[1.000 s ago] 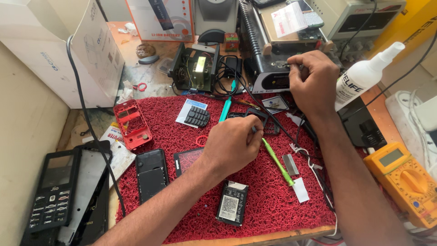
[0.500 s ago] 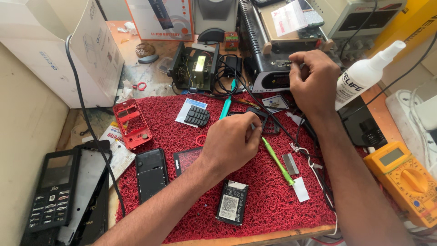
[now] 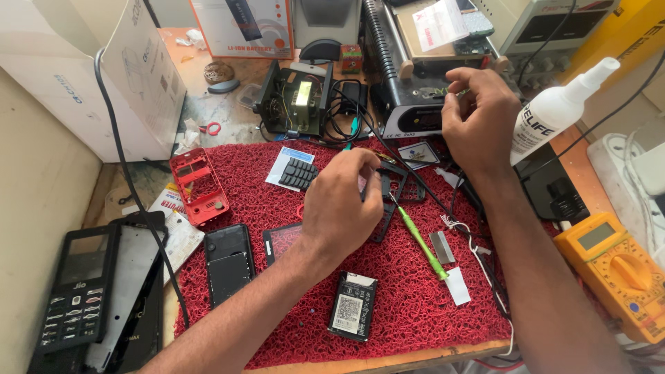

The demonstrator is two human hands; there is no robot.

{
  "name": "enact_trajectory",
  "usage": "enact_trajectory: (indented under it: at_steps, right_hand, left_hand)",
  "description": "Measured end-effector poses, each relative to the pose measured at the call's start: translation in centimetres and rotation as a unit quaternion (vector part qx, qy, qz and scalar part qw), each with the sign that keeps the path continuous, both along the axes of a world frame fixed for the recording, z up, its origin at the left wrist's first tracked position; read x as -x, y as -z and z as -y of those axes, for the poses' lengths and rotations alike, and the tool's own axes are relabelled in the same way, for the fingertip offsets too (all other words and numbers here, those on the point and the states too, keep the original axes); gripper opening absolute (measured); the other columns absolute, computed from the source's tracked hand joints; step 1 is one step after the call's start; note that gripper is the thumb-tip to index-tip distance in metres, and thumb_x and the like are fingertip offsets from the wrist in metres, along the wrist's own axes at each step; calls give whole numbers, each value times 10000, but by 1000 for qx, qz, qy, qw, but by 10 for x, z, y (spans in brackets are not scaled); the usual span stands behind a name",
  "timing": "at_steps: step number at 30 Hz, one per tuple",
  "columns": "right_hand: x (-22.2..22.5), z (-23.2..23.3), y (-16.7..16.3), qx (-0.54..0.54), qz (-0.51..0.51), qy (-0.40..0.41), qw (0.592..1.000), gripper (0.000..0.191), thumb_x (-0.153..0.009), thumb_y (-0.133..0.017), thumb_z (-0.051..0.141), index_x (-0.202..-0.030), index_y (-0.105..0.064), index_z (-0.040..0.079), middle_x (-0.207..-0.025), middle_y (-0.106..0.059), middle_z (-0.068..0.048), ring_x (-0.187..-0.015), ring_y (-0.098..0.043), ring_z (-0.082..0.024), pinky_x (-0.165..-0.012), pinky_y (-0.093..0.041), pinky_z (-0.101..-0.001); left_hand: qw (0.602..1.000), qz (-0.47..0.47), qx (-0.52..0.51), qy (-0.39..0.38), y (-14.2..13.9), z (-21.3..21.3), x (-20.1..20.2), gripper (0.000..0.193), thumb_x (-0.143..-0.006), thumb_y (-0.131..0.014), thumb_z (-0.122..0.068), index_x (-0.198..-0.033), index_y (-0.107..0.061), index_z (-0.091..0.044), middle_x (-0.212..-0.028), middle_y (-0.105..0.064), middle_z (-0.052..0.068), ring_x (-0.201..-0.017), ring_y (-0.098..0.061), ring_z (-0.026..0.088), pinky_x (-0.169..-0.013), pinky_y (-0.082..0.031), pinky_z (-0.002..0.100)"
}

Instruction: The person handles a smartphone, then uses a multimeter and a small screwdriver to work on a small electronic component on a cluttered workbench. The person manipulates wires and the component with both hands, then briefly returns to the smartphone.

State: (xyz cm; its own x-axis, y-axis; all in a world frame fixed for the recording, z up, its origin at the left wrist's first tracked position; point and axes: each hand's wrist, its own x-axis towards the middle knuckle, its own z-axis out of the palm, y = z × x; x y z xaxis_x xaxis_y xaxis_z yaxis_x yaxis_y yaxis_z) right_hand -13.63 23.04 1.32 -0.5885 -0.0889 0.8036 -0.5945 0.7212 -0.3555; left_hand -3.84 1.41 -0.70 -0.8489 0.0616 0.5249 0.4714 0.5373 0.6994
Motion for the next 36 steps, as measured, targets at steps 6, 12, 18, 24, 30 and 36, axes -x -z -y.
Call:
enact_trajectory:
  at_steps: [6,12,18,24,30,36]
  right_hand:
    - [-3,0,1,13,-24,-17,999,223,-937,-696,-99,-1137,-723,-5,-942,-615,-74,-716,-601,-116,-614,-486,-254]
    - [-7,0,-2,0,-20,-47,999,189,-885,-662,-118,-1004,-750,-1,-838,-600,-49,-669,-559,-93,-570,-426,-247]
    - [-9,0,2,-19,127,-162,978,127,-851,-671,-65,-919,-757,-2,-680,-620,-19,-561,-501,-44,-501,-357,-229]
    - [-5,6,12,-53,335,-229,912,122,-838,-653,-13,-876,-769,-5,-624,-634,19,-546,-471,1,-468,-348,-224]
    - [-6,9,9,-50,324,-210,921,98,-862,-706,51,-922,-768,5,-642,-669,18,-544,-481,16,-455,-371,-227]
    - [-11,11,1,-41,170,-83,981,152,-914,-732,58,-1058,-767,25,-584,-593,-27,-500,-480,-63,-477,-364,-255]
  left_hand:
    - [998,-16,50,-31,8,2,3,352,-884,-675,-101,-1201,-597,28,-1160,-633,182,-1116,-638,328,-964,-521,436]
    - [988,15,151,-10,11,0,1,566,-833,-736,-220,-1291,-541,51,-1140,-629,188,-1093,-595,355,-927,-475,492]
    - [988,19,152,-7,10,1,3,506,-836,-708,-120,-1293,-554,33,-1113,-674,172,-1068,-613,346,-908,-482,484]
    - [990,31,140,-9,9,2,3,471,-815,-697,-81,-1258,-578,27,-1064,-690,174,-1033,-642,354,-892,-505,486]
    - [989,59,132,4,7,1,3,327,-881,-680,-131,-1170,-602,2,-1012,-685,168,-1018,-659,331,-889,-504,494]
    - [983,31,179,-7,11,0,4,240,-871,-684,-203,-982,-576,-20,-945,-653,159,-963,-635,355,-841,-485,519]
